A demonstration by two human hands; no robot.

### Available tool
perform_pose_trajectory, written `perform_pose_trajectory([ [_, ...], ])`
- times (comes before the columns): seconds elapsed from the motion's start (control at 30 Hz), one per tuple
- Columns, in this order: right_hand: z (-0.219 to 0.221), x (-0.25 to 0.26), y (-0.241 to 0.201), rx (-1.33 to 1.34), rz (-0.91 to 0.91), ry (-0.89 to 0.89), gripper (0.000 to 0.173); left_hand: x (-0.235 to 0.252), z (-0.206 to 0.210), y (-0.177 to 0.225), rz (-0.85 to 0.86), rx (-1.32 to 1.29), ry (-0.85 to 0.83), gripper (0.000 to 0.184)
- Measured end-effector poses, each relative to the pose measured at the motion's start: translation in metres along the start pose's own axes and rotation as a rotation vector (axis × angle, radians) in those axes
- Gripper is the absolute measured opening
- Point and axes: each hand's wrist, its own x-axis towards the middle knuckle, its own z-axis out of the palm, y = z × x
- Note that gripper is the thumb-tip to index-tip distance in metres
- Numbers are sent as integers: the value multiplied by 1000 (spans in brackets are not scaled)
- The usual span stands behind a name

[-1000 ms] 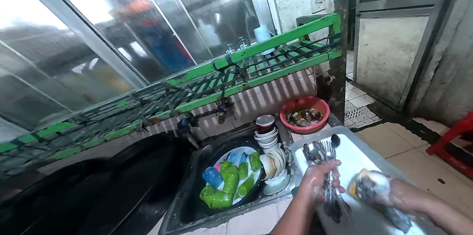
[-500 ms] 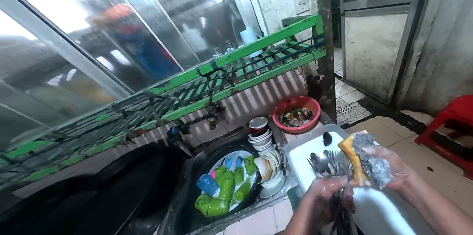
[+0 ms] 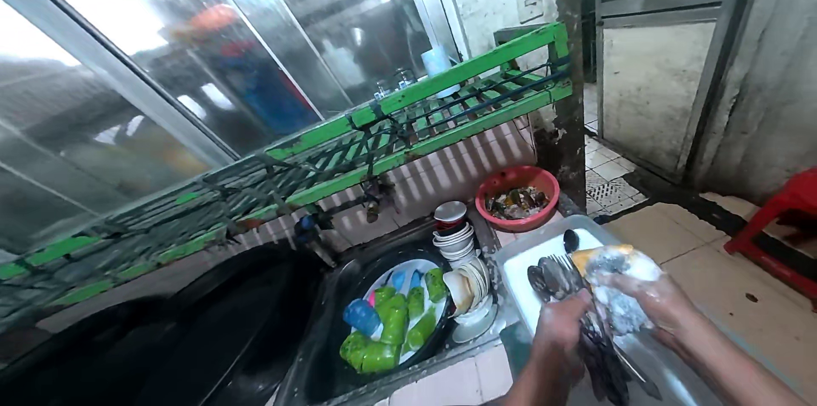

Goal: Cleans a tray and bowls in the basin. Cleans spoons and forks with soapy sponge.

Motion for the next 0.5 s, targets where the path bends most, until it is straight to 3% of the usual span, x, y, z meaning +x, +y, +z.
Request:
perform_pose_trajectory([
  [0.13,-6,0,-2,6,-17,-52,64,-1,-5,7,-87,-58,-52,25],
  [0.27,-17,-9,-16,226,199,-294,37,13,-24,2,-30,-23,-142,24],
  [0.3,-16,-11,-17,229,216,-324,38,13,-24,1,-18,-7,-148,23],
  [0.37,-11,-11,-16,196,200,-315,47,7,-21,1,-28,48,-174,25],
  [0.5,-13,6,-23,314,271,-205,21,4,-23,0,-72,24,-313,24],
])
